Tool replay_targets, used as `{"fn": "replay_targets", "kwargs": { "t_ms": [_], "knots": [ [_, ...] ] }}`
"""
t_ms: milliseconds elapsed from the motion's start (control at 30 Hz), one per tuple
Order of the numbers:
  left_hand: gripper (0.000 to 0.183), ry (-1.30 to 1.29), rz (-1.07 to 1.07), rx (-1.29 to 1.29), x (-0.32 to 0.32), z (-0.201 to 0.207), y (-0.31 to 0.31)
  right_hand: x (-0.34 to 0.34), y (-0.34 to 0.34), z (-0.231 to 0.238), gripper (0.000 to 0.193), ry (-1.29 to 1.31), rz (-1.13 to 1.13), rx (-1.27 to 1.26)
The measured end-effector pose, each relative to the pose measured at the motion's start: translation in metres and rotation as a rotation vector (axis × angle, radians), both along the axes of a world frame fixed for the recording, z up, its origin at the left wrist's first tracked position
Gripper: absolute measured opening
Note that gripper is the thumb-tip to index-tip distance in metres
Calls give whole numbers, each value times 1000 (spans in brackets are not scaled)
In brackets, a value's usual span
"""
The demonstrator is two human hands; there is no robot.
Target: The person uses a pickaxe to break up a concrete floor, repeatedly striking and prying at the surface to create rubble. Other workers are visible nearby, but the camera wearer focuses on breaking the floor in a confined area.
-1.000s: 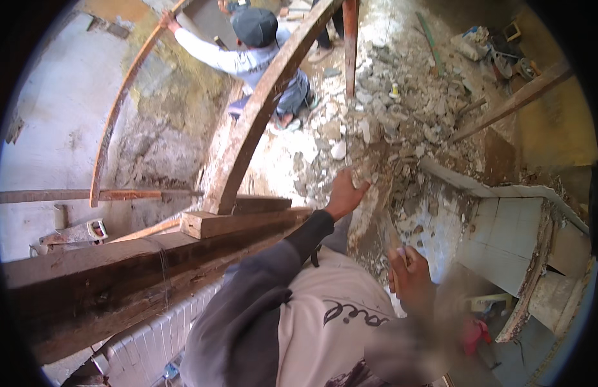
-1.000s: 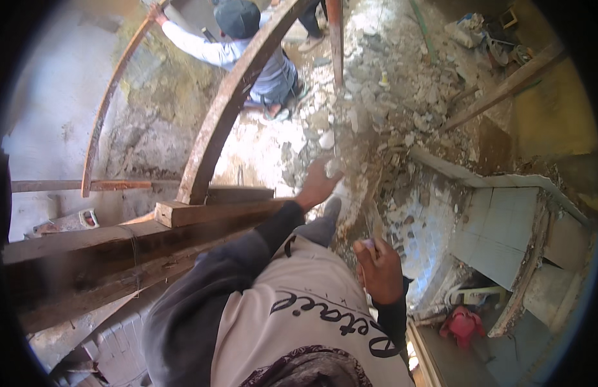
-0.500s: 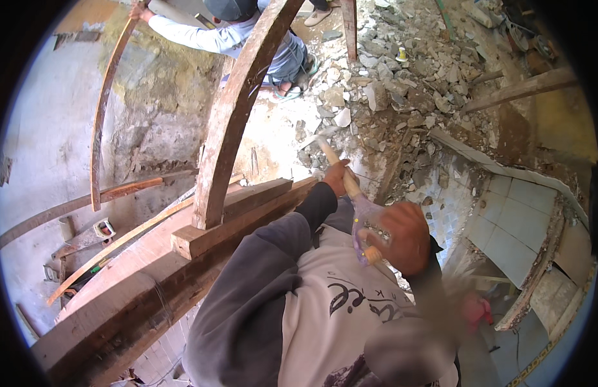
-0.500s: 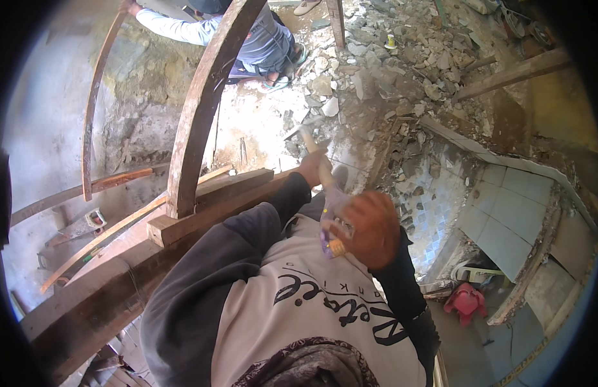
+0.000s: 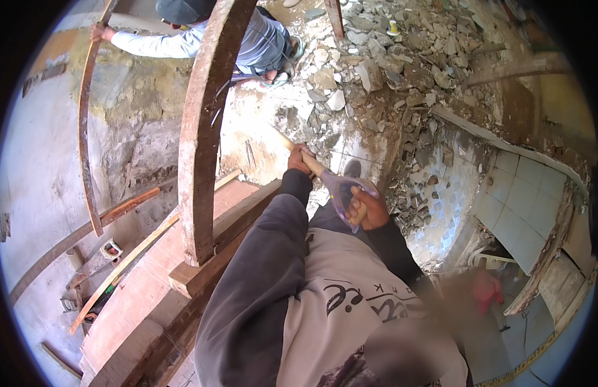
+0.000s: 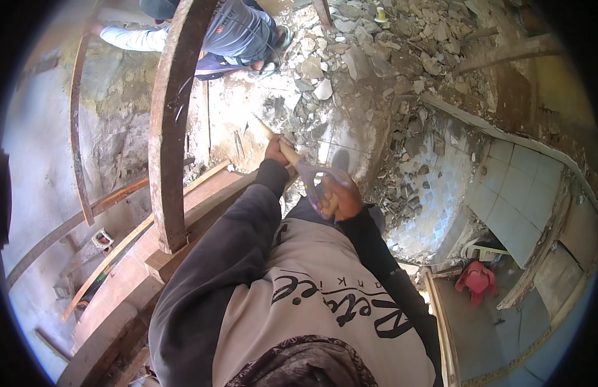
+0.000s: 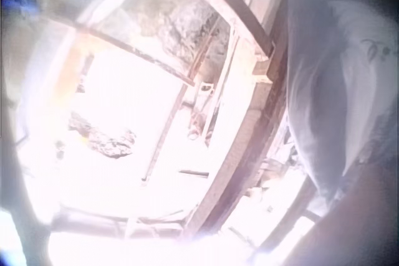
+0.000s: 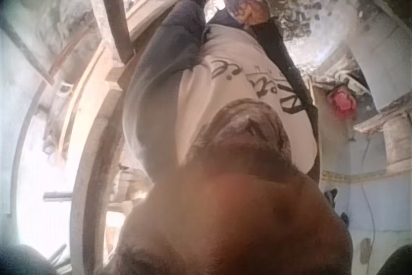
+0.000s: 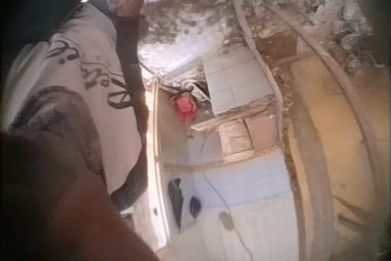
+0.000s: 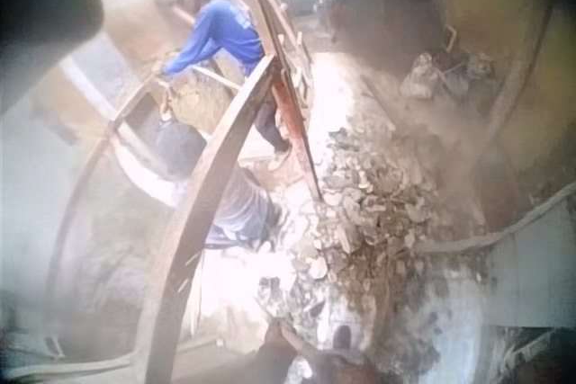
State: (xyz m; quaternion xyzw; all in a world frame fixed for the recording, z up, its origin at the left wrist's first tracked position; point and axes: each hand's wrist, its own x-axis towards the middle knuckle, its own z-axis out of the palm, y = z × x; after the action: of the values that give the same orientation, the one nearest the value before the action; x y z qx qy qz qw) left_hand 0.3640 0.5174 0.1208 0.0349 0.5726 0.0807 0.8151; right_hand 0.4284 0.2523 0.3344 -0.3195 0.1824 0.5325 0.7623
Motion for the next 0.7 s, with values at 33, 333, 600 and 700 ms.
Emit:
{"fn": "replay_targets", "kwargs": {
  "t_ms": [33,333,600,700],
  "knots": [
    [12,52,-50,45,3,-6,5,3,8,-9,20,-3,-1,0],
    [19,239,-115,92,23,-33,19,33,76,-56,15,-86,118,38],
    [16,329,-232,67,41,-52,15,48,86,-86,19,-109,162,-260],
    [14,370,-269,83,57,-53,9,55,75,-87,20,-90,144,-321]
  ]
}}
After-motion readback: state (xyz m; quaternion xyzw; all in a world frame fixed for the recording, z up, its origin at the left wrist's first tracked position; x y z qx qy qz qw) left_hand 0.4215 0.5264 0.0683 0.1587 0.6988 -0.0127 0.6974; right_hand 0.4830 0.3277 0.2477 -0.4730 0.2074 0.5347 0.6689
